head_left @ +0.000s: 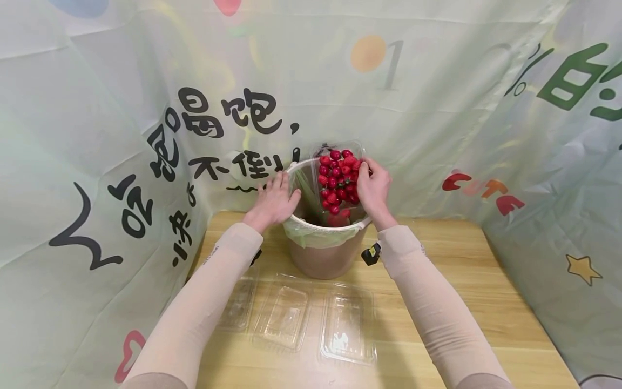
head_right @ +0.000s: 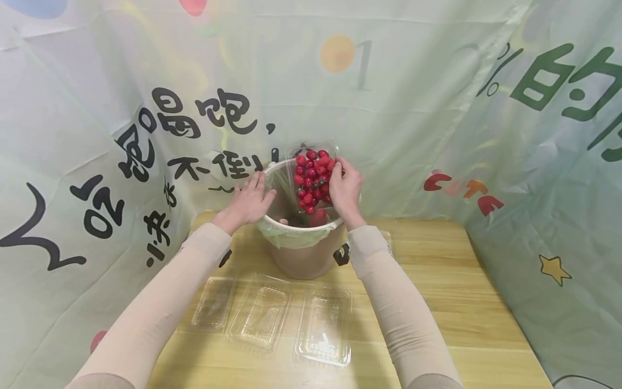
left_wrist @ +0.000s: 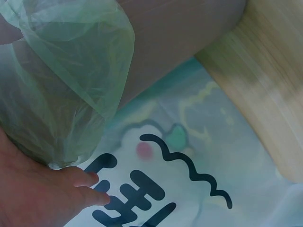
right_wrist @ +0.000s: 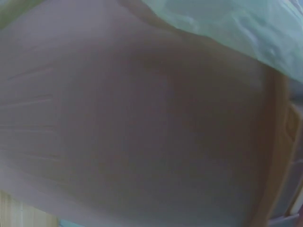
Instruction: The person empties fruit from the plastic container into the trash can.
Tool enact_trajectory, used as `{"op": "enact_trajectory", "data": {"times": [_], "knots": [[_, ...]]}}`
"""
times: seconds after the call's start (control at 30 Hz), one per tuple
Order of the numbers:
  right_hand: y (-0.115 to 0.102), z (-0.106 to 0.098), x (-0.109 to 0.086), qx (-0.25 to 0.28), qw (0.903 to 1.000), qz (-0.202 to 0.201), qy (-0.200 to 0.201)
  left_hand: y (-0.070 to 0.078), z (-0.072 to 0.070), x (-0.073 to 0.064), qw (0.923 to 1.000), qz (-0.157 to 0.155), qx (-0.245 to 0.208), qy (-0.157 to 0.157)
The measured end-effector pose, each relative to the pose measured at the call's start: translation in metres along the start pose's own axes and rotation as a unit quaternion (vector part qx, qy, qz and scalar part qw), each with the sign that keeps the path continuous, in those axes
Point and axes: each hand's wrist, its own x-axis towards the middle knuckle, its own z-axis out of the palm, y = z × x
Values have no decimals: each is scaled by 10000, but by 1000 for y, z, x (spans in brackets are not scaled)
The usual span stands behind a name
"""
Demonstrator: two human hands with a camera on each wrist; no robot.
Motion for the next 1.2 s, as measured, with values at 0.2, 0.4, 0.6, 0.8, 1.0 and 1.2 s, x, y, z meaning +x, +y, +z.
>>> {"op": "enact_trajectory", "data": {"times": [0.2,0.4,0.6,0.8,1.0,1.2], "knots": [[-1,0,0,-10,10000,-76,9,0,1,1,10000,-38,17,-6],[-2,0,-1,47,9997,-230,0,-1,0,1,10000,-61,32,-8],[-3,0,-2,103,9991,-407,36,-1,0,0,10000,-30,15,19],[-3,0,-3,283,9982,-521,28,0,1,1,9999,-48,90,24],[-5,-1,-5,331,9979,-548,102,1,0,0,9997,-101,211,-10],[-5,0,-5,337,9973,-628,187,1,0,-1,9997,-87,243,14]]}}
